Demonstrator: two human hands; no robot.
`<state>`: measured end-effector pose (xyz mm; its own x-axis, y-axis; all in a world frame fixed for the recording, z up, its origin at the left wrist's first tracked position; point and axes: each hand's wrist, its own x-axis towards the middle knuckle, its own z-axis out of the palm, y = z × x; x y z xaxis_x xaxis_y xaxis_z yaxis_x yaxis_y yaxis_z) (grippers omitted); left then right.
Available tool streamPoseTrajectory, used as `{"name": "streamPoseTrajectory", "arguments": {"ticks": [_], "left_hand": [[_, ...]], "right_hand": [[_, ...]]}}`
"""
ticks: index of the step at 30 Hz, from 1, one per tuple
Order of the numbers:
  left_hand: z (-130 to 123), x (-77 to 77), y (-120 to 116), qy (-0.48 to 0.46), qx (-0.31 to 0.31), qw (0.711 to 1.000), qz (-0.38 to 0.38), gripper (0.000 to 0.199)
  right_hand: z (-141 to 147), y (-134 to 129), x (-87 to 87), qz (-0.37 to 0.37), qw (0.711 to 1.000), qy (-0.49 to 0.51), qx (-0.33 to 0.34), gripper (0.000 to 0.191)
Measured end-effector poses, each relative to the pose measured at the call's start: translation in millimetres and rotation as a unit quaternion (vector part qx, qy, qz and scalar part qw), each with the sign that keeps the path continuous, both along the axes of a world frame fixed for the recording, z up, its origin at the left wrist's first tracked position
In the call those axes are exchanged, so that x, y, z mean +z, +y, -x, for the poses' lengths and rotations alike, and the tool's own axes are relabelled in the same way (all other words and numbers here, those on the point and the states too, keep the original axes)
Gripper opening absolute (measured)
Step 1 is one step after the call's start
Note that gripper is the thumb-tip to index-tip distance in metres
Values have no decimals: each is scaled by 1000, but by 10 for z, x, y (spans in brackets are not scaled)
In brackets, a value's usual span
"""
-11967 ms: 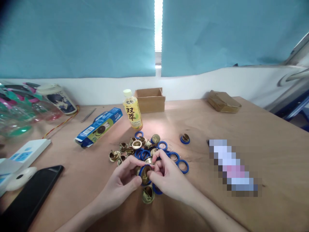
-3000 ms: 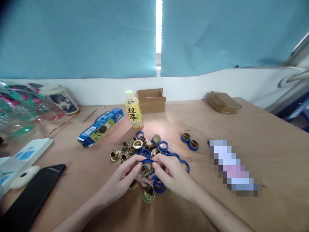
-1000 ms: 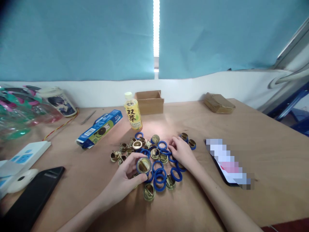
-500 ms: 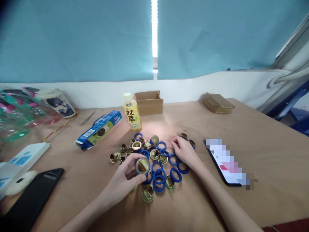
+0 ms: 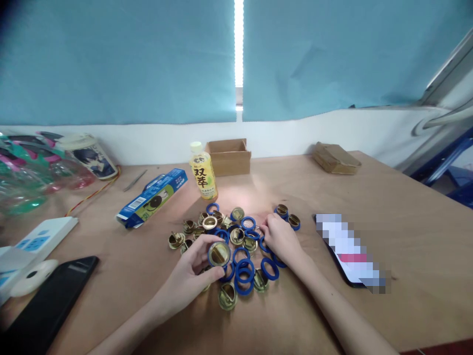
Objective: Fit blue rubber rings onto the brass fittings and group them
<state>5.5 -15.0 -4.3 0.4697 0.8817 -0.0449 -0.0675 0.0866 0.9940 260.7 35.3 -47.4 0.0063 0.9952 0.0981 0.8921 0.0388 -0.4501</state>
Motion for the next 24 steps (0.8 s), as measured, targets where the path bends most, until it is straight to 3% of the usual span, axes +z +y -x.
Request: {"name": "streamPoseTrajectory", "arguments": {"ticks": [7,17,24], "left_hand": [[0,-29,11,-2,-2,1000,-4,36],[4,6,9,-4,5,1000,-3,35],[10,-20,29,-15,10,1000,-5,36]], "right_hand": [[-35,3,67,14,997,76,12,15],[-16,-37,215,47,970,234,45,33],[93,-121,354,148,890,423,82,48]]}}
